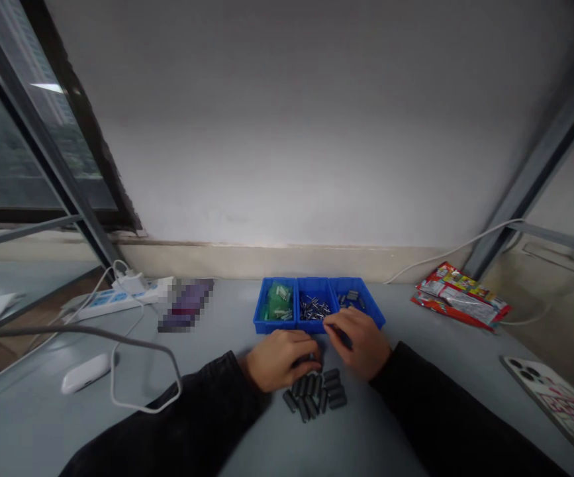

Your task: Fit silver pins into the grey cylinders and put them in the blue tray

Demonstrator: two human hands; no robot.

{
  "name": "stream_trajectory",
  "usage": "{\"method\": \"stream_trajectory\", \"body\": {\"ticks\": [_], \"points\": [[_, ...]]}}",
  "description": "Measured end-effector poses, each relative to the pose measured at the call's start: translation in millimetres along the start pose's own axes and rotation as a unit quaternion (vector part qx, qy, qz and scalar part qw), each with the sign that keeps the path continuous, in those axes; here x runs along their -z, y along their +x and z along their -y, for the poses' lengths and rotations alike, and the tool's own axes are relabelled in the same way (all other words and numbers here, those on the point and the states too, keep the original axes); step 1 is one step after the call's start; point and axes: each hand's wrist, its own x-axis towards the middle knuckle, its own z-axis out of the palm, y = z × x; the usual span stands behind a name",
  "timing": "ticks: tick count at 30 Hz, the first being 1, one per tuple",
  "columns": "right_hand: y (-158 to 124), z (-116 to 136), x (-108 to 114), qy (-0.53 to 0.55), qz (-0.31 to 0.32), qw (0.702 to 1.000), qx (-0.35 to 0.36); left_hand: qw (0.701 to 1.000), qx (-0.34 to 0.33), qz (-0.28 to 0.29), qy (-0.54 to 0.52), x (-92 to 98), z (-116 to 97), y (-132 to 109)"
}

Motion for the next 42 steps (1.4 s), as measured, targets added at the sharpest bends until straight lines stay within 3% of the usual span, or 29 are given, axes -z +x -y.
{"method": "stream_trajectory", "body": {"ticks": [7, 12, 20, 42], "points": [[-3.4, 5.5, -2.2, 0.019, 0.050, 0.999, 0.008, 0.999, -0.029, -0.029, -0.002, -2.1, 3.1, -1.8], [-3.6, 5.9, 0.2, 0.040, 0.084, 0.996, -0.005, 0.995, -0.049, -0.087, -0.015, -0.7, 2.1, -1.9], [-3.6, 6.3, 0.5, 0.052, 0.122, 0.991, 0.012, 0.981, -0.009, -0.190, -0.039, 0.8, 0.9, -1.9], [-3.8, -1.0, -3.1, -0.004, 0.040, 0.998, 0.038, 0.981, 0.013, -0.188, -0.049, 0.6, 0.2, -1.7]]}}
